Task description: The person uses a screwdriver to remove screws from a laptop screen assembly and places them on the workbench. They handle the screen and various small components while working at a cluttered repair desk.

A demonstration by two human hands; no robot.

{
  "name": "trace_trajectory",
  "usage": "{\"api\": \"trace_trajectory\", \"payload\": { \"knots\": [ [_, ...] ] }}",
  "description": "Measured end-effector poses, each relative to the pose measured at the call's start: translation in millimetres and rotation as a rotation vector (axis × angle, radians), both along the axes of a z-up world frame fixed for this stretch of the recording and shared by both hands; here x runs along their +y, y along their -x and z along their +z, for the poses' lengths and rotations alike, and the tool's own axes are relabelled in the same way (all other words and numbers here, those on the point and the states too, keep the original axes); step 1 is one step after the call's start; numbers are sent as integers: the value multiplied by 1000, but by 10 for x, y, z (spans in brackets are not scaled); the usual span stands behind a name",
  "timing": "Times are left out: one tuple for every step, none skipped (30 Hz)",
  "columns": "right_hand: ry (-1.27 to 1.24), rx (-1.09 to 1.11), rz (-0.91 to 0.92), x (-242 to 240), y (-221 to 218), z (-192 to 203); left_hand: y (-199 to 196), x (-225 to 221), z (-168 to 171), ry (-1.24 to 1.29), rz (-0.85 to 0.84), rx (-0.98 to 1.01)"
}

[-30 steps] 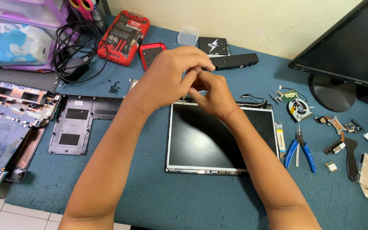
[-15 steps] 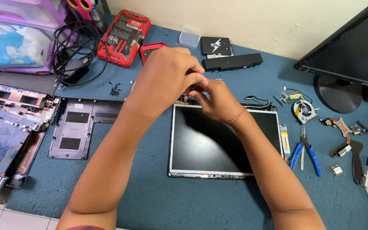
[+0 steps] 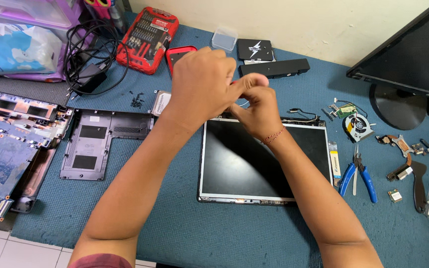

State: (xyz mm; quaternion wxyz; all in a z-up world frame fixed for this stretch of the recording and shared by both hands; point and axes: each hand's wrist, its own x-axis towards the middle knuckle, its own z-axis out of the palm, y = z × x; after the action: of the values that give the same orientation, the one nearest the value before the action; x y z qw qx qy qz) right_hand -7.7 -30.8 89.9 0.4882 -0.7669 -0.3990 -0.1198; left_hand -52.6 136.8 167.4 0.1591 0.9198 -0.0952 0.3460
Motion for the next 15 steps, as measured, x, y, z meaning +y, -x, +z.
{"api": "trace_trajectory", "payload": {
  "knots": [
    [36,-2,-3,-10,4,41,23,5,67,64,10,100],
    [35,-2,-5,15,44,94,92,50,186,63,8,99],
    [-43,143,59,40,86,146,161,95,305,125,-116,119],
    [-121,289,125,66,128,198,230,140,423,187,-240,138],
    [-124,289,122,75,150,237,247,180,455,184,-242,139],
    [-167,353,190,85,173,277,265,221,488,163,-374,151],
    [-208,418,262,101,191,319,284,267,521,141,-503,162],
    [-209,417,262,87,160,278,268,278,496,140,-503,161],
    [-218,462,277,78,130,238,252,292,472,145,-558,180],
    [-228,507,291,69,99,198,238,308,448,150,-613,199],
    [-228,507,292,59,95,209,225,312,421,150,-612,198],
    [-231,492,370,48,91,219,211,316,394,125,-584,164],
    [-234,477,447,32,86,229,195,316,365,101,-557,129],
    [-233,477,447,33,97,228,173,301,327,102,-556,129],
    [-134,436,386,37,108,226,152,288,290,67,-461,123]
  ]
}}
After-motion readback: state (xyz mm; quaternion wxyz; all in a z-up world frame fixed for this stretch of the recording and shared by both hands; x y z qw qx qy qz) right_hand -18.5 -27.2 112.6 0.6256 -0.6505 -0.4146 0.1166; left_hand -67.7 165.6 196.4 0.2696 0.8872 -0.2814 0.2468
